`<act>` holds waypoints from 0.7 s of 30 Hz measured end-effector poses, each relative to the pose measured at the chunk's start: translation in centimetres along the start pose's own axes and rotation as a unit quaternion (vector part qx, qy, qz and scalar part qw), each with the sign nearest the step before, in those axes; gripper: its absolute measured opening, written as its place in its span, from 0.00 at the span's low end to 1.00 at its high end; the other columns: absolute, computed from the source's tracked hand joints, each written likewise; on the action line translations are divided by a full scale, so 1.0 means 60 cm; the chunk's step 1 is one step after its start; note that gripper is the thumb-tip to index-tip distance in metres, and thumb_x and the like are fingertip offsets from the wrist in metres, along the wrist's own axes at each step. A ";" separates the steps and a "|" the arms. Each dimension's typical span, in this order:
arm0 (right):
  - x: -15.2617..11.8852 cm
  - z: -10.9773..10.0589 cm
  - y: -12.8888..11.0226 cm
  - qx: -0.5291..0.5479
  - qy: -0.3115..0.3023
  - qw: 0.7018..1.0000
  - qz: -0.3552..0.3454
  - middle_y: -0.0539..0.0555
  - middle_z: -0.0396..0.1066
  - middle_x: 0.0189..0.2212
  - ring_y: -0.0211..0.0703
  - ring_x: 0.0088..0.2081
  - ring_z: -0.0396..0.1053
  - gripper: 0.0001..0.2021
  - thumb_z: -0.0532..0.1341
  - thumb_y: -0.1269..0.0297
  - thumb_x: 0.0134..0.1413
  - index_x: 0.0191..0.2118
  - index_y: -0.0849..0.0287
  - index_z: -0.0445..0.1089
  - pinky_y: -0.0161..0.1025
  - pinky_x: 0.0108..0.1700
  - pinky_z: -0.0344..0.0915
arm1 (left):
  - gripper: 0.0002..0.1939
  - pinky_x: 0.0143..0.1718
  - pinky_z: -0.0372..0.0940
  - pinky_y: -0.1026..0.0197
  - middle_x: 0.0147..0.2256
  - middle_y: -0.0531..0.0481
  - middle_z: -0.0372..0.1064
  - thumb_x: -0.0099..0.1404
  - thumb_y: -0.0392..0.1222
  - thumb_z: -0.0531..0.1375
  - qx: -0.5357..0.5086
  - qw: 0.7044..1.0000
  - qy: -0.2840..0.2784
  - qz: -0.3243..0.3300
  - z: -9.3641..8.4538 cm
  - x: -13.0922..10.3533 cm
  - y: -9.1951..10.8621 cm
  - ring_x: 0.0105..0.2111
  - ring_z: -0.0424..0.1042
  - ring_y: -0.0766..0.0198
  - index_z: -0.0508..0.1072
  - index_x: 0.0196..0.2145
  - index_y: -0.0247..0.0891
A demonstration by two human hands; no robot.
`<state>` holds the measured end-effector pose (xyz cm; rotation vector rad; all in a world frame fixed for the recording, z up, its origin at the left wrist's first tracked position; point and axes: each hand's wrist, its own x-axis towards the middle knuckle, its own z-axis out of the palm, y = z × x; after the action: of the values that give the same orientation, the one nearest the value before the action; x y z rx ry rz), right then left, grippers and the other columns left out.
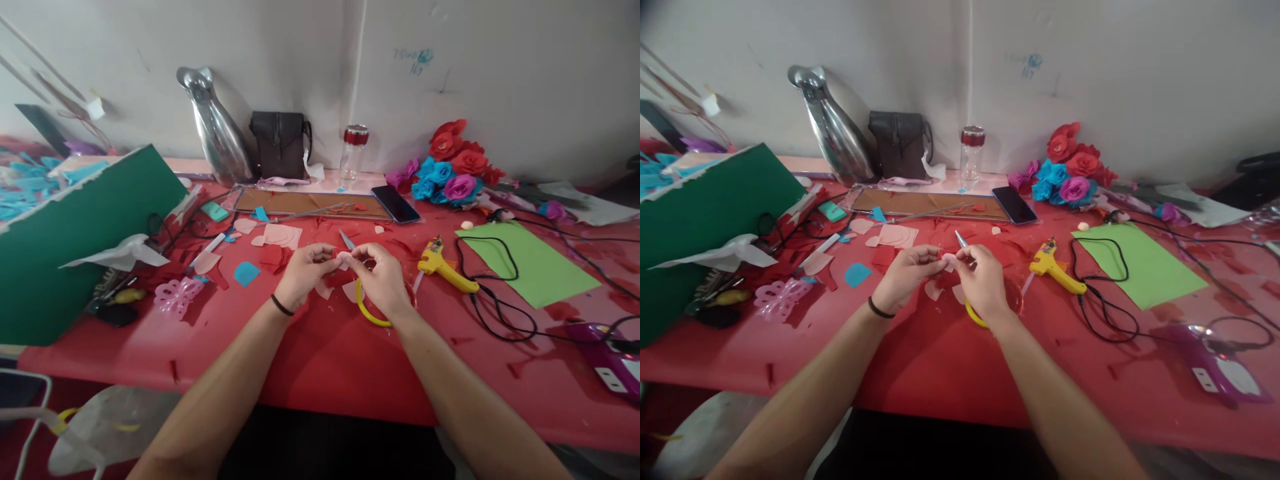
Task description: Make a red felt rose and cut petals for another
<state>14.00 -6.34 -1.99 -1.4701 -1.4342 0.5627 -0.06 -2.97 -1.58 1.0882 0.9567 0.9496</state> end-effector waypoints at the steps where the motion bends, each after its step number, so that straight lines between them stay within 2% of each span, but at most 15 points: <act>1: 0.001 0.000 0.003 0.006 0.007 1.000 0.009 0.53 0.72 0.29 0.43 0.31 0.69 0.12 0.61 0.54 0.52 0.29 0.57 0.68 0.39 0.37 0.64 | 0.09 0.31 0.65 0.64 0.26 0.52 0.71 0.48 0.36 0.67 -0.001 1.000 0.004 0.004 -0.003 0.001 0.003 0.27 0.70 0.68 0.72 0.28 0.34; 3: 0.002 0.000 0.010 0.029 0.005 0.999 0.028 0.52 0.72 0.28 0.42 0.30 0.69 0.11 0.60 0.54 0.53 0.29 0.57 0.67 0.39 0.37 0.64 | 0.08 0.30 0.65 0.65 0.24 0.54 0.69 0.48 0.35 0.66 -0.006 0.999 0.044 0.027 -0.013 0.003 0.009 0.25 0.68 0.70 0.72 0.28 0.34; 6: 0.004 0.000 0.020 0.002 -0.030 0.999 0.045 0.51 0.71 0.27 0.43 0.29 0.68 0.07 0.60 0.59 0.53 0.31 0.56 0.67 0.41 0.36 0.64 | 0.11 0.24 0.60 0.69 0.21 0.58 0.65 0.48 0.33 0.66 -0.014 0.985 0.155 0.073 -0.037 0.011 0.021 0.22 0.65 0.72 0.73 0.32 0.36; 8: 0.002 0.002 0.023 -0.098 -0.035 0.995 0.003 0.54 0.71 0.31 0.46 0.34 0.68 0.03 0.60 0.65 0.52 0.32 0.56 0.70 0.44 0.40 0.64 | 0.11 0.20 0.55 0.70 0.21 0.57 0.65 0.48 0.35 0.66 -0.033 0.973 0.212 0.079 -0.055 0.015 0.028 0.21 0.64 0.73 0.74 0.33 0.37; 10: -0.003 0.008 0.023 -0.194 -0.048 0.977 -0.079 0.57 0.70 0.36 0.50 0.40 0.65 0.06 0.59 0.69 0.52 0.34 0.57 0.73 0.48 0.44 0.62 | 0.10 0.18 0.53 0.71 0.23 0.56 0.66 0.48 0.39 0.68 -0.053 0.963 0.253 0.081 -0.070 0.019 0.033 0.20 0.64 0.73 0.74 0.30 0.38; 12: -0.011 0.018 0.019 -0.237 -0.105 0.954 -0.150 0.58 0.69 0.37 0.52 0.42 0.63 0.07 0.59 0.70 0.52 0.35 0.56 0.75 0.50 0.46 0.61 | 0.11 0.18 0.54 0.71 0.23 0.56 0.66 0.47 0.43 0.69 -0.065 0.954 0.279 0.087 -0.079 0.020 0.035 0.20 0.63 0.74 0.73 0.27 0.37; 14: -0.020 0.028 0.014 -0.254 -0.172 0.934 -0.181 0.59 0.69 0.36 0.52 0.41 0.62 0.08 0.59 0.71 0.53 0.36 0.56 0.75 0.50 0.47 0.60 | 0.12 0.18 0.54 0.71 0.23 0.56 0.66 0.46 0.45 0.70 -0.070 0.952 0.285 0.091 -0.083 0.021 0.035 0.21 0.63 0.74 0.73 0.25 0.37; 17: -0.031 0.040 0.005 -0.274 -0.216 0.919 -0.181 0.59 0.69 0.37 0.52 0.42 0.61 0.06 0.59 0.72 0.54 0.34 0.58 0.73 0.51 0.47 0.59 | 0.12 0.19 0.58 0.71 0.22 0.56 0.64 0.46 0.44 0.70 -0.085 0.959 0.253 0.090 -0.081 0.021 0.033 0.21 0.62 0.74 0.73 0.24 0.36; 19: -0.034 0.042 -0.002 -0.248 -0.224 0.926 -0.174 0.58 0.70 0.37 0.52 0.42 0.61 0.04 0.60 0.71 0.54 0.31 0.58 0.71 0.51 0.47 0.58 | 0.10 0.24 0.63 0.70 0.22 0.57 0.64 0.46 0.40 0.70 -0.106 0.964 0.225 0.090 -0.076 0.020 0.032 0.22 0.63 0.74 0.72 0.23 0.36; 21: -0.033 0.039 -0.008 -0.172 -0.219 0.949 -0.147 0.56 0.71 0.34 0.49 0.40 0.63 0.04 0.59 0.69 0.55 0.30 0.57 0.68 0.49 0.46 0.59 | 0.10 0.29 0.67 0.68 0.23 0.57 0.64 0.45 0.36 0.70 -0.124 0.969 0.197 0.079 -0.068 0.018 0.032 0.23 0.64 0.74 0.72 0.23 0.35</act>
<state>11.38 -7.52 -3.17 -1.4056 -2.1478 0.4857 -3.84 -0.51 -0.66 0.7852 1.0466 1.4131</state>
